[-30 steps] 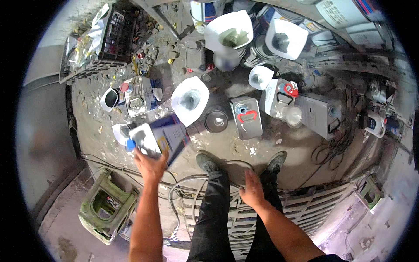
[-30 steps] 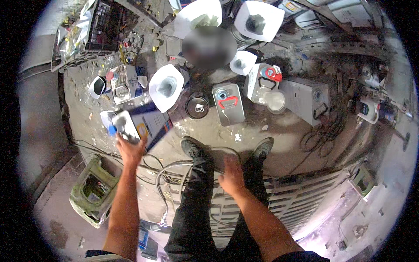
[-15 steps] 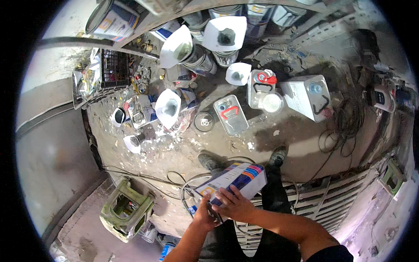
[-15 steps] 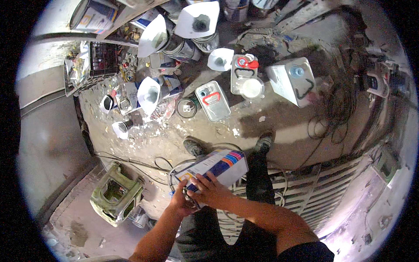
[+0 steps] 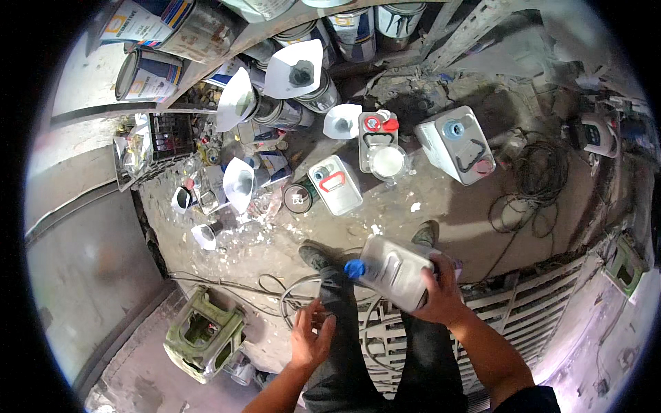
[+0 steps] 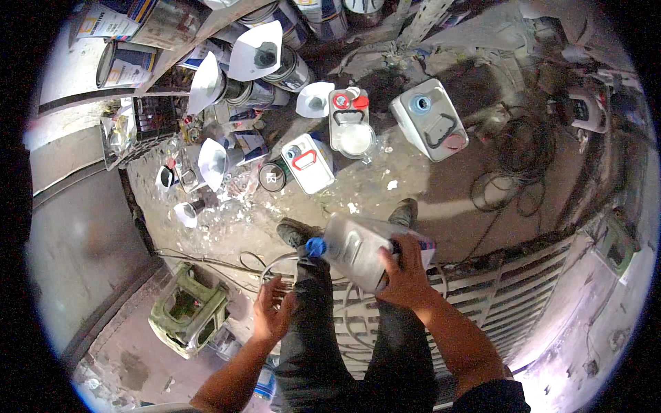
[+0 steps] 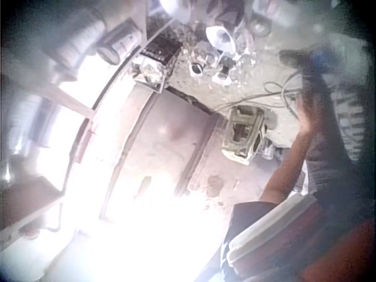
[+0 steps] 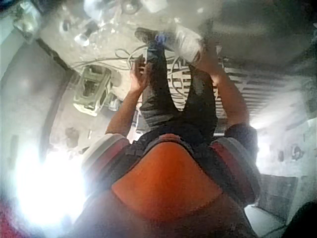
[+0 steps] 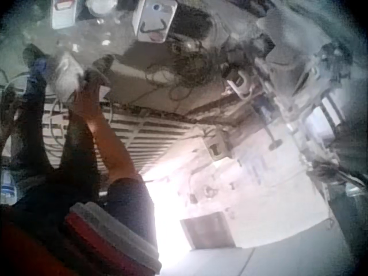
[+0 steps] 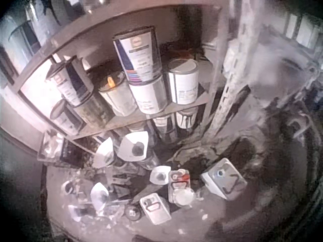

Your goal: The person pours liquid from a large white container into a small plastic cup using a funnel. They then use a metal stick to stir the contents of a paint bucket. Finally, they pour the mixed liquid from the cup into a larger bucket using a funnel.

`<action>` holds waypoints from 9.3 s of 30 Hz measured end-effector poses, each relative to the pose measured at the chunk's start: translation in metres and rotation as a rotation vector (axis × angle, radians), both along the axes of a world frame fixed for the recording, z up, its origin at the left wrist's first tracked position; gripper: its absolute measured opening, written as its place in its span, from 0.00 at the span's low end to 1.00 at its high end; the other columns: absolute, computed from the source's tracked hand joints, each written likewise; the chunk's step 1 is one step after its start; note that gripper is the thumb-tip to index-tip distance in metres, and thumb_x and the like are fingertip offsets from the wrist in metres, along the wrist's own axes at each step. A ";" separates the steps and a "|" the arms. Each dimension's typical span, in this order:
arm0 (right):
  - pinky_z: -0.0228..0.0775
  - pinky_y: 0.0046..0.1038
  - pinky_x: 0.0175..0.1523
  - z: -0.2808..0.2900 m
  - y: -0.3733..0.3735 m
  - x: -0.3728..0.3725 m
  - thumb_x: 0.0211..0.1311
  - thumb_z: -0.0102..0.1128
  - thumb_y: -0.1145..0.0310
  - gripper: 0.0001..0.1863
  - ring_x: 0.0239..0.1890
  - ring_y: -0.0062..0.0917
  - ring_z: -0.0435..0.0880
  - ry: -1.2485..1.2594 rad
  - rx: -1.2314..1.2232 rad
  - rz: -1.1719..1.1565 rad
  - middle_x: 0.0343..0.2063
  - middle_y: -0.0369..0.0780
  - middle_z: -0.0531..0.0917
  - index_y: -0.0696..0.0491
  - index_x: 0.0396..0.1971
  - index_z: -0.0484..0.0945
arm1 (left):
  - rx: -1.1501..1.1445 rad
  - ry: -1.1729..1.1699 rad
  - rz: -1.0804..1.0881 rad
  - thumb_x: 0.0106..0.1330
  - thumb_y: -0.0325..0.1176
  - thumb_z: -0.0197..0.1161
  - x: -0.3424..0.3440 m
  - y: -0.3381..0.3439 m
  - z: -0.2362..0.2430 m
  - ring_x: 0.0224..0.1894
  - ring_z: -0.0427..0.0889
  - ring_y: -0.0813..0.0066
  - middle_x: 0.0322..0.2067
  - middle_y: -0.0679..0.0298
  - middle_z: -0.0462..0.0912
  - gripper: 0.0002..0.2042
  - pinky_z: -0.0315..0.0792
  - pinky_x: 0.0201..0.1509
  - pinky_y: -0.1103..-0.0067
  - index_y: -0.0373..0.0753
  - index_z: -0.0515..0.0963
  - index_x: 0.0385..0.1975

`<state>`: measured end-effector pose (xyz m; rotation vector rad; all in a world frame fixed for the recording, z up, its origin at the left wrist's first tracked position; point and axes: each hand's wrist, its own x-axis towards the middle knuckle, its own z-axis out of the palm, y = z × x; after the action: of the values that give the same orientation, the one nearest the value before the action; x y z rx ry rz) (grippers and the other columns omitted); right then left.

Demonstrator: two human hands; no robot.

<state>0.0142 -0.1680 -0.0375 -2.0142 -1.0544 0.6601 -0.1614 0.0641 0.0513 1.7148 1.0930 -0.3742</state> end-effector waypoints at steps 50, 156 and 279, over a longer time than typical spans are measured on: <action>0.61 0.54 0.51 0.005 -0.009 0.009 0.25 0.78 0.59 0.56 0.53 0.53 0.67 -0.146 0.038 0.081 0.54 0.55 0.63 0.44 0.62 0.56 | -0.712 0.216 0.669 0.67 0.41 0.57 0.048 0.008 -0.067 0.26 0.77 0.70 0.24 0.63 0.75 0.12 0.71 0.30 0.74 0.38 0.74 0.32; 0.54 0.54 0.58 0.013 0.116 0.098 0.36 0.74 0.56 0.58 0.55 0.55 0.63 -0.312 -0.790 -0.345 0.52 0.57 0.63 0.48 0.68 0.46 | -0.494 0.299 0.434 0.69 0.31 0.52 -0.099 -0.048 -0.125 0.24 0.81 0.77 0.27 0.60 0.82 0.13 0.77 0.28 0.79 0.29 0.77 0.44; 0.56 0.54 0.59 -0.036 0.336 -0.206 0.51 0.60 0.65 0.29 0.56 0.44 0.65 -0.019 0.305 0.414 0.52 0.46 0.61 0.33 0.54 0.65 | -0.818 0.168 1.238 0.63 0.67 0.44 -0.150 0.204 -0.039 0.56 0.72 0.59 0.50 0.55 0.74 0.35 0.67 0.53 0.62 0.44 0.66 0.59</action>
<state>-0.1914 0.1677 -0.0737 -1.5565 -1.5052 0.6436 -0.3116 0.2678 0.0127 0.1456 1.5988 -0.1106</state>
